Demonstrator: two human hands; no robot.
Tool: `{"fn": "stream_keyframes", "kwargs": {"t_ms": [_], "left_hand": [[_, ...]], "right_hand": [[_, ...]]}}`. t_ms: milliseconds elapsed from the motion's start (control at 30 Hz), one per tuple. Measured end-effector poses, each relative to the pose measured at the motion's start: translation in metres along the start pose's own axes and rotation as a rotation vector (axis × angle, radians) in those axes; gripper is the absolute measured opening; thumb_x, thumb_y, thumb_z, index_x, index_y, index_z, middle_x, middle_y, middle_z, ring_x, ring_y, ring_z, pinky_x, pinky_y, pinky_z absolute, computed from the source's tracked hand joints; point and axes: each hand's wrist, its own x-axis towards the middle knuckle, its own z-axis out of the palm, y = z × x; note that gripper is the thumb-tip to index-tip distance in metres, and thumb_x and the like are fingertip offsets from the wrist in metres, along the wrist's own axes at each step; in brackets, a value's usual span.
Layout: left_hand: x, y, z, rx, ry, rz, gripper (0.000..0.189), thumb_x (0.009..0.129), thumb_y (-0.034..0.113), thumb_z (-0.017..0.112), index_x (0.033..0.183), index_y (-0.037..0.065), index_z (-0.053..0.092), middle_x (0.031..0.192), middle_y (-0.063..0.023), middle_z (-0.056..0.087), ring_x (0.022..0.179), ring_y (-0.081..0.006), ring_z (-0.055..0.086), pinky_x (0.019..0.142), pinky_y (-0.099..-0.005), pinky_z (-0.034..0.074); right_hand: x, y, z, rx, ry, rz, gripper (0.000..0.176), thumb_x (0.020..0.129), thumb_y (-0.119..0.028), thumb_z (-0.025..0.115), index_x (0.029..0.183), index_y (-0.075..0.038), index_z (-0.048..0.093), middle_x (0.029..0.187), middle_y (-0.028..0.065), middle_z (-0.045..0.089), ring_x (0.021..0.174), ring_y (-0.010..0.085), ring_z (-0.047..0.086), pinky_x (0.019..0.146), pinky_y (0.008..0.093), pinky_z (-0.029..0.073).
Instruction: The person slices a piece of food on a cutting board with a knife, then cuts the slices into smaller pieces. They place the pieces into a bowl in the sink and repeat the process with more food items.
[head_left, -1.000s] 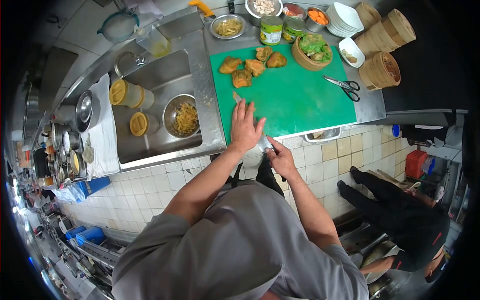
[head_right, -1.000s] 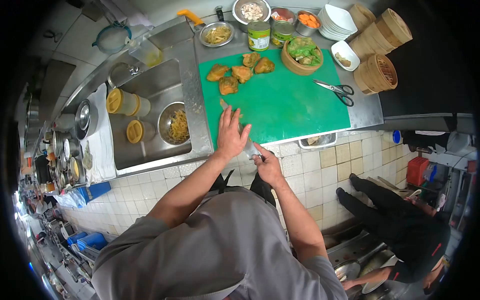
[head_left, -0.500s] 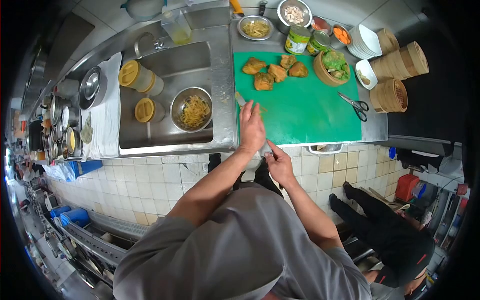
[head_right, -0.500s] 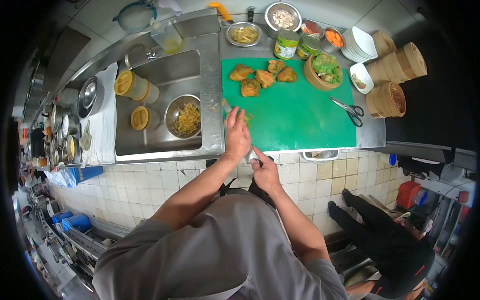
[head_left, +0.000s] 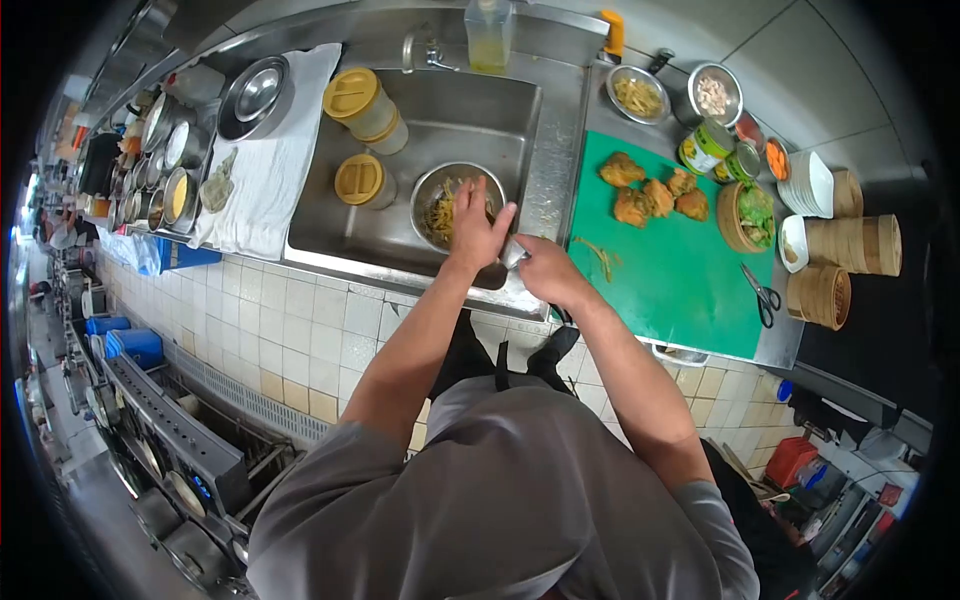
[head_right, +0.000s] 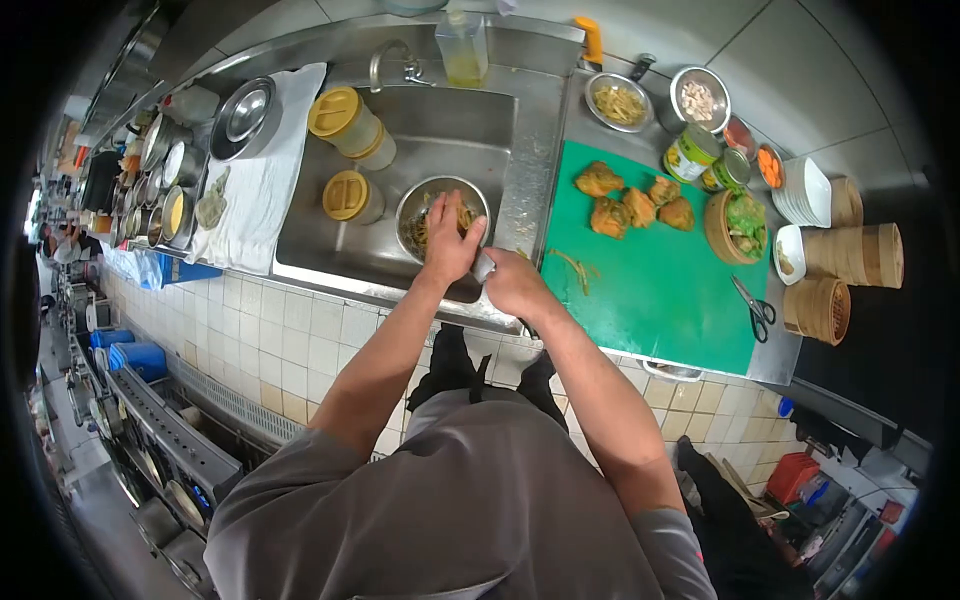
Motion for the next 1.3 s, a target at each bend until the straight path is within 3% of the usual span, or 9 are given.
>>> {"fn": "stream_keyframes", "kwargs": {"t_ms": [233,367,500,567,633,833,900,1167,1300], "left_hand": [[0.065,-0.113,0.039,0.022,-0.012,-0.125,0.081,0.107,0.053,0.06,0.162,-0.004,0.043,0.166,-0.0355,0.039,0.155,-0.051,0.036,0.13,-0.0541,0.03],[0.095,-0.181,0.067,0.134,-0.084,-0.188,0.072,0.108,0.048,0.06,0.158,-0.003,0.05,0.159,-0.0308,0.051,0.151,-0.0468,0.045,0.128,-0.0512,0.035],[0.104,-0.206,0.06,-0.033,-0.179,-0.428,0.051,0.108,0.034,0.062,0.147,0.001,0.062,0.143,-0.0192,0.07,0.136,-0.037,0.063,0.121,-0.0434,0.045],[0.099,-0.21,0.059,0.098,-0.071,-0.247,0.039,0.104,0.026,0.063,0.134,0.002,0.07,0.132,-0.0193,0.074,0.126,-0.0403,0.066,0.115,-0.0465,0.05],[0.084,-0.156,0.043,0.187,0.061,0.004,0.023,0.097,0.013,0.069,0.116,0.004,0.078,0.115,-0.0204,0.077,0.108,-0.0419,0.071,0.099,-0.0504,0.057],[-0.008,0.02,0.012,-0.192,-0.349,-0.023,0.022,0.095,0.008,0.074,0.116,0.006,0.079,0.111,-0.0171,0.074,0.11,-0.0375,0.07,0.098,-0.0453,0.057],[-0.026,0.045,0.014,-0.075,-0.34,0.288,0.022,0.094,0.007,0.075,0.116,0.007,0.08,0.113,-0.0158,0.072,0.109,-0.0372,0.069,0.098,-0.0461,0.057],[-0.006,0.009,0.039,0.029,-0.377,0.476,0.02,0.089,0.003,0.077,0.109,0.005,0.081,0.1,-0.0164,0.071,0.097,-0.0389,0.069,0.09,-0.0453,0.058],[0.032,-0.041,0.008,0.193,-0.312,0.168,0.018,0.091,0.005,0.07,0.104,0.007,0.081,0.102,-0.0172,0.077,0.1,-0.0372,0.074,0.091,-0.0436,0.06]], "right_hand": [[0.006,-0.016,-0.025,-0.039,-0.2,0.119,0.042,0.092,-0.006,0.055,0.132,-0.002,0.07,0.126,0.0284,0.073,0.124,0.0481,0.065,0.107,0.0526,0.051],[-0.05,-0.011,-0.051,-0.102,-0.084,0.175,0.044,0.099,-0.007,0.054,0.142,-0.004,0.065,0.125,0.0271,0.074,0.122,0.0484,0.066,0.102,0.0549,0.052],[-0.121,-0.006,-0.086,-0.02,0.007,0.271,0.044,0.103,-0.005,0.061,0.147,-0.004,0.065,0.097,0.0148,0.076,0.081,0.0268,0.071,0.074,0.0392,0.055],[-0.162,0.025,-0.097,0.096,0.074,0.334,0.043,0.104,-0.003,0.062,0.147,-0.005,0.066,0.089,0.0088,0.073,0.069,0.0173,0.066,0.065,0.0345,0.053],[-0.211,0.073,-0.095,0.421,0.177,0.425,0.043,0.105,0.001,0.063,0.148,-0.007,0.067,0.081,0.0001,0.063,0.063,0.0048,0.053,0.055,0.0264,0.045],[-0.3,0.178,-0.05,0.673,0.463,0.409,0.048,0.105,0.002,0.064,0.153,-0.005,0.063,0.081,0.0012,0.064,0.061,0.0063,0.053,0.053,0.0251,0.045],[-0.307,0.187,-0.042,0.73,0.513,0.388,0.049,0.105,0.004,0.064,0.153,-0.004,0.062,0.082,0.0015,0.064,0.062,0.0066,0.054,0.054,0.0249,0.046],[-0.297,0.192,-0.026,0.803,0.508,0.381,0.048,0.106,0.001,0.064,0.153,-0.005,0.063,0.083,0.0011,0.064,0.062,0.0065,0.055,0.053,0.0245,0.046],[-0.297,0.195,-0.025,0.787,0.531,0.389,0.047,0.106,0.0,0.064,0.153,-0.005,0.062,0.083,0.0014,0.065,0.061,0.0065,0.054,0.052,0.0247,0.046]]}}
